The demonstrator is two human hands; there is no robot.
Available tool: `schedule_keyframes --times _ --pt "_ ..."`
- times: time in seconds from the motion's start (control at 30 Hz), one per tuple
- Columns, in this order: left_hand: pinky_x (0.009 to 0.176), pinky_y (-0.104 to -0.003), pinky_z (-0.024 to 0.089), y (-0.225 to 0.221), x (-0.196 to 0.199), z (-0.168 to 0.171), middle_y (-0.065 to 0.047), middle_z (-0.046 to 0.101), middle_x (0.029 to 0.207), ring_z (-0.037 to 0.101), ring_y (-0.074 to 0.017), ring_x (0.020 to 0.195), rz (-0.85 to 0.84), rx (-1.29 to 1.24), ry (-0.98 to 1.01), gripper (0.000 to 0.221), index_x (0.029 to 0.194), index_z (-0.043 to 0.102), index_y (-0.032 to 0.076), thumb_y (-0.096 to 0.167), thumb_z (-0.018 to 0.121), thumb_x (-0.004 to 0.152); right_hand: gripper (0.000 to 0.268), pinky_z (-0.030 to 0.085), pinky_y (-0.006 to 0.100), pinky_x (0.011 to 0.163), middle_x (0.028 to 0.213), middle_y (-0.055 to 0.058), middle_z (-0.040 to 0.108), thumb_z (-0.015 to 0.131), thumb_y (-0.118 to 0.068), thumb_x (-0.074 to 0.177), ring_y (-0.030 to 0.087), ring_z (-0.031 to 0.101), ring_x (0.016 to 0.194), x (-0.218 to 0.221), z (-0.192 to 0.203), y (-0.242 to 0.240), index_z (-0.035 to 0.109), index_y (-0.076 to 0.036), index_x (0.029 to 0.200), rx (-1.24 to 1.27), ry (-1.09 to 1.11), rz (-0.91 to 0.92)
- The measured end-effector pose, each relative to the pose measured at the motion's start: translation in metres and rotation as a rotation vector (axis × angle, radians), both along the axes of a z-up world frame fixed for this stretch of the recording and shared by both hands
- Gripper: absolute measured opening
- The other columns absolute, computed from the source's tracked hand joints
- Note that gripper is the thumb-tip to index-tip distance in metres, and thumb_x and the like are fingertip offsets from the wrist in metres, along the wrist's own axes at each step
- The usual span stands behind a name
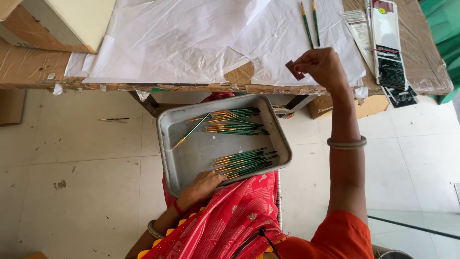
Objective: The person organizes several paintbrushes by hand, places a group of brushes into a plastic sleeve, and slides a cardboard insert into the sleeve.
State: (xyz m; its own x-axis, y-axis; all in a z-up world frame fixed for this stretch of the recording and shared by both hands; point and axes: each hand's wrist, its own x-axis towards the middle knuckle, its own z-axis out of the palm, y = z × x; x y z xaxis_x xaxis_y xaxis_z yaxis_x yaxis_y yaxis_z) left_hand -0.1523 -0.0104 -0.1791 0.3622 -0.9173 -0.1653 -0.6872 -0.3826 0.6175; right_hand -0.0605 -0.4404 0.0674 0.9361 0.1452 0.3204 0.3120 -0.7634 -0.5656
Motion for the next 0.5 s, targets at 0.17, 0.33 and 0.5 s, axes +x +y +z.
schedule_keyframes --times 0.17,0.33,0.5 --pt "0.076 -0.046 0.057 0.002 0.003 0.025 -0.020 0.074 0.089 0.072 -0.0361 0.084 0.029 -0.106 0.027 0.018 0.102 0.076 0.007 0.010 0.068 0.087 0.019 0.060 0.029 0.065 0.088 0.010 0.078 0.086 -0.007 0.079 0.014 0.074 0.072 0.030 -0.028 -0.046 0.080 -0.006 0.097 0.157 0.318 -0.463" --pt "0.076 -0.046 0.057 0.007 0.006 0.013 -0.021 0.074 0.088 0.072 -0.0367 0.082 0.009 -0.291 0.020 0.022 0.106 0.074 0.004 0.012 0.068 0.086 0.016 0.056 0.028 0.062 0.083 0.009 0.078 0.086 -0.003 0.074 0.015 0.072 0.069 0.045 -0.016 -0.048 0.080 -0.006 0.089 -0.116 0.187 -0.526" --pt "0.072 -0.047 0.056 0.009 0.010 0.008 -0.019 0.074 0.086 0.071 -0.0374 0.080 -0.028 -0.364 0.030 0.023 0.108 0.071 0.005 0.012 0.068 0.086 0.011 0.053 0.036 0.055 0.080 0.008 0.078 0.080 0.002 0.083 0.020 0.071 0.064 0.047 -0.006 -0.111 0.081 -0.009 0.083 -0.479 -0.158 -0.736"
